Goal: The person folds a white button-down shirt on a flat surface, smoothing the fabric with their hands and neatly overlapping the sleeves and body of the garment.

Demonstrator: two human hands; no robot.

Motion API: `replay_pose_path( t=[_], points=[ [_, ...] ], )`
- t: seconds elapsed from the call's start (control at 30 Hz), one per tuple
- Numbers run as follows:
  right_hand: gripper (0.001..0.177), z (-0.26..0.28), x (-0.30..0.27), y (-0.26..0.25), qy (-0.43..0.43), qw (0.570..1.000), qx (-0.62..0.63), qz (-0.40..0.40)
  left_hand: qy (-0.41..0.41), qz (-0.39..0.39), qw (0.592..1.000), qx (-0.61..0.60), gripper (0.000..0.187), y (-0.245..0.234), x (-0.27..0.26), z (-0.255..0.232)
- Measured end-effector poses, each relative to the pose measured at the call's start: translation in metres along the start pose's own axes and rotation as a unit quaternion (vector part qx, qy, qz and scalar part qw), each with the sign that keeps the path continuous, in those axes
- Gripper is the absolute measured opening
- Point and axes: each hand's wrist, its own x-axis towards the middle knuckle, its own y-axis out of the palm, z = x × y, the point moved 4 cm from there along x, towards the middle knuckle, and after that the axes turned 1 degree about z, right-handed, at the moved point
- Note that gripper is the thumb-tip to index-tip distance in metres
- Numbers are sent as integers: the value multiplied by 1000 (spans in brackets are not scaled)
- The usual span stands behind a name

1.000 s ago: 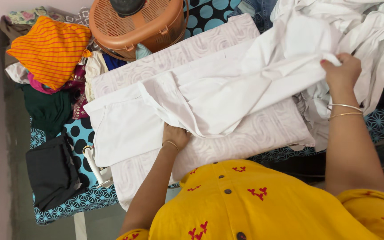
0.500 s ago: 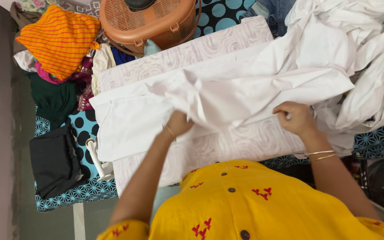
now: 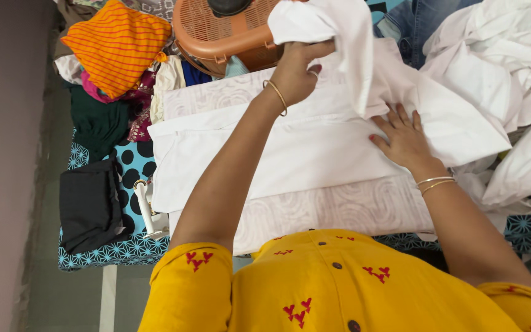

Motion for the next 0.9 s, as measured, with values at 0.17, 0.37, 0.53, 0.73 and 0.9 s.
replay_pose_path(
  t=[0.17,0.37,0.53,0.73,0.9],
  points=[
    [46,-15,-4,40,75,996,0,47,40,-20,999,-25,85,-8,-13,0],
    [56,46,20,34,-92,993,73,9,48,21,986,-155,89,-22,-16,-3],
    [65,56,29,29,-58,997,-14,56,-87,-14,841,-535,71,-14,-36,7],
    [50,35,20,51,-29,986,-121,115,-141,41,953,-263,37,20,-118,61],
    [55,22,-11,49,-29,998,-31,48,-58,104,993,-2,29,56,-202,74]
  ],
)
